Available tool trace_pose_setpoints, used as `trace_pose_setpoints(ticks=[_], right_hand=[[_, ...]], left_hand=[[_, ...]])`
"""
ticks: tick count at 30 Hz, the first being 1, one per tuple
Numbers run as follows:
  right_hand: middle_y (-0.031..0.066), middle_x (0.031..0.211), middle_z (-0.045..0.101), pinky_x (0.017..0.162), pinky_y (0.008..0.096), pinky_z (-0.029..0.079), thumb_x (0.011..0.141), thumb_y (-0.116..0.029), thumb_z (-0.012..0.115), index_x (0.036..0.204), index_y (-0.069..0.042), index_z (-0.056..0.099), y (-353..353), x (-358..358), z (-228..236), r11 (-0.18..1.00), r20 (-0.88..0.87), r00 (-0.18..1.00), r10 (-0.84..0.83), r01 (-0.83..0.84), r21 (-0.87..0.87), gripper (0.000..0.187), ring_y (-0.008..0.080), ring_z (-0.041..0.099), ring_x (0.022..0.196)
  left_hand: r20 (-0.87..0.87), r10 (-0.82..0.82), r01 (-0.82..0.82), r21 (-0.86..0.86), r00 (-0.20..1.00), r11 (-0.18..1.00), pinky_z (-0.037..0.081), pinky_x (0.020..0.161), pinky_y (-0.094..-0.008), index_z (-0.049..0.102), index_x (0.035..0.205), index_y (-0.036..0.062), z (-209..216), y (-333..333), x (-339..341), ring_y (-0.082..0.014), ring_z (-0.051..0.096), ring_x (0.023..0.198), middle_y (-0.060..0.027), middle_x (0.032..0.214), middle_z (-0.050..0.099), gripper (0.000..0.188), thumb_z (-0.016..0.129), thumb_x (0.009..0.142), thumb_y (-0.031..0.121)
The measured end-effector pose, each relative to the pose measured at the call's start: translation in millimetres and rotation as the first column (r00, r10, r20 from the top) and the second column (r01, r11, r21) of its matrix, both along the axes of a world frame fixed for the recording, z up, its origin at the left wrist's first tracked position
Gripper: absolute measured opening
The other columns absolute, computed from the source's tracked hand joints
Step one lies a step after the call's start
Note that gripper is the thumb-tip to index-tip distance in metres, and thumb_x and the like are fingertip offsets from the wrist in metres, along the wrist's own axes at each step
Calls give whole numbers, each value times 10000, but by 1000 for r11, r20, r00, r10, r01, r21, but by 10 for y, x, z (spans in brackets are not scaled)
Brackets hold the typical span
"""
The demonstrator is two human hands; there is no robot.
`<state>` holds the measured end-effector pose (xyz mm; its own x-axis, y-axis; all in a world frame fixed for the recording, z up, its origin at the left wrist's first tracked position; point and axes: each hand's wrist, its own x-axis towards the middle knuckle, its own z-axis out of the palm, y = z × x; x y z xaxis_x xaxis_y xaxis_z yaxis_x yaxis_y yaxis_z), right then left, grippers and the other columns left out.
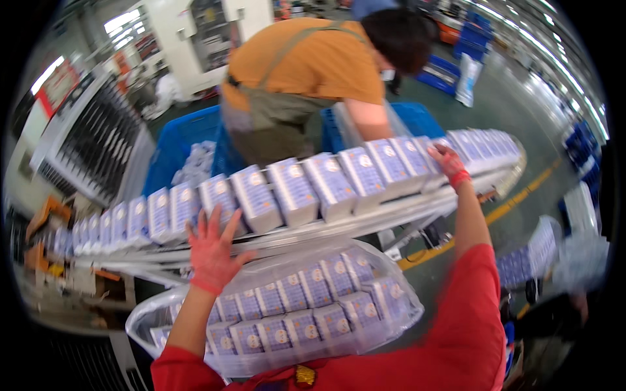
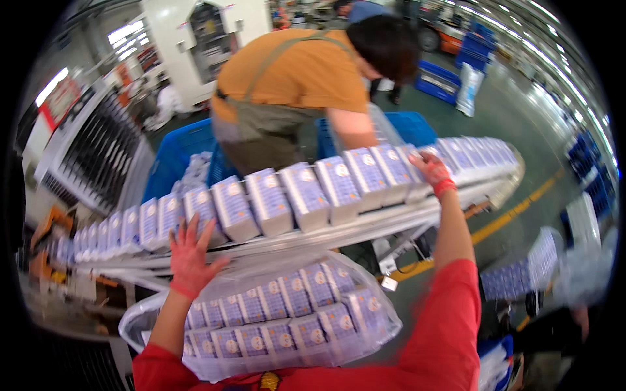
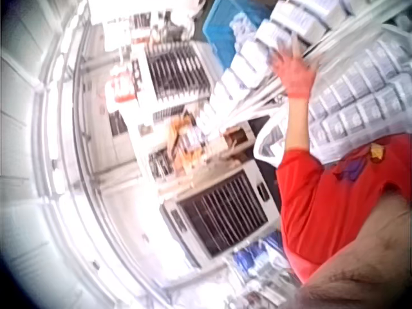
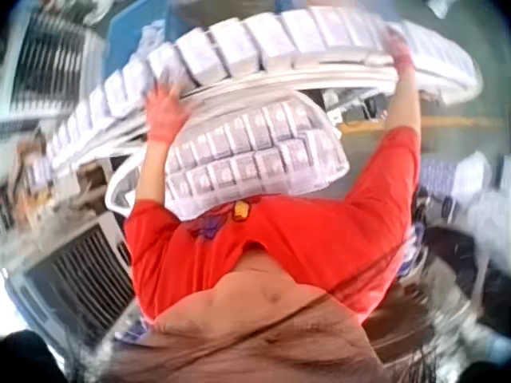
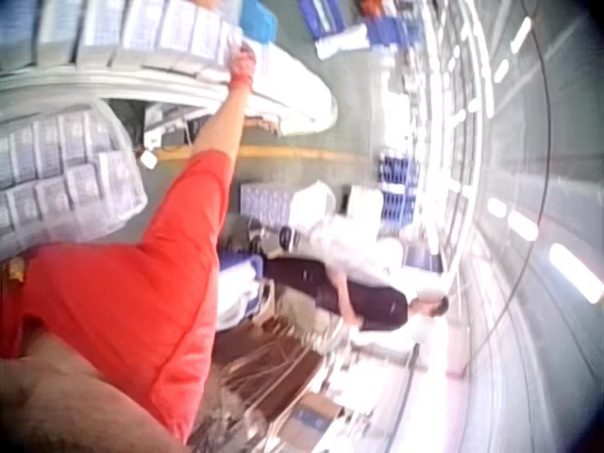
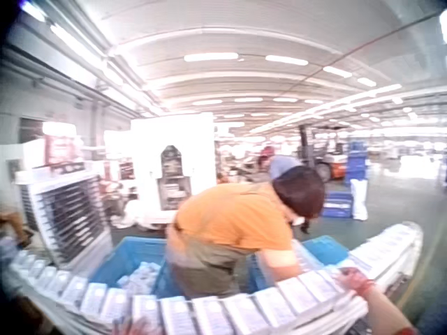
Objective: The person packs paper product units from a conveyor belt into a large plastic bag by hand.
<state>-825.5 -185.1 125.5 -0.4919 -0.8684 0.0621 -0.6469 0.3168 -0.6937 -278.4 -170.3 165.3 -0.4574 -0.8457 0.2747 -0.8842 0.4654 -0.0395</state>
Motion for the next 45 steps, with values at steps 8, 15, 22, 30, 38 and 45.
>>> trace_pose_setpoints(ticks=[8,15,22,30,38,45], right_hand=[[208,1157,460,912,283,340,558,-395,758,1283,54,190,-317,1640,-40,938,210,914,346,-342,-59,1024,243,457,1059],[264,1326,178,962,344,288,532,-528,716,1321,-39,167,-331,1920,-32,937,-165,924,346,-332,104,1079,347,267,1215],[272,1336,148,987,352,254,547,-586,664,1307,1,183,-402,1754,79,914,-383,835,394,-314,257,1074,351,201,1244],[258,1251,348,953,285,303,558,-534,692,1294,84,69,-458,1403,64,970,-22,990,137,-130,204,1145,305,368,1168],[245,1283,308,981,306,266,571,-611,625,1311,42,98,-517,2076,379,916,-82,975,208,-165,365,1119,320,282,1219],[180,1382,93,1015,379,198,585,-644,553,1346,-100,97,-636,2134,587,650,-295,912,285,43,759,1041,357,89,1266]], left_hand=[[210,390,-415,86,896,906,166,919,-618,284,1288,340,-125,-534,891,-351,203,1241,-42,1368,211,746,623,640,485],[264,261,-292,84,928,953,103,924,-639,249,1320,234,-45,-595,709,-362,185,1246,-88,1369,212,902,589,574,612],[-86,-93,90,-36,992,995,200,917,-604,396,1233,285,-263,-636,-749,-350,288,1193,-76,1277,365,634,480,693,605],[-244,-151,110,-175,958,978,233,937,-521,460,1173,168,-290,-558,61,-295,389,1122,-106,1194,430,553,598,704,428],[-111,712,-720,-145,693,678,279,960,-385,501,1124,36,-322,-879,1665,-330,413,1098,-206,1163,456,586,464,771,503],[69,728,-719,243,682,651,327,939,-344,537,1062,-5,104,-928,1342,-283,420,1123,-200,1181,457,749,502,659,626]])
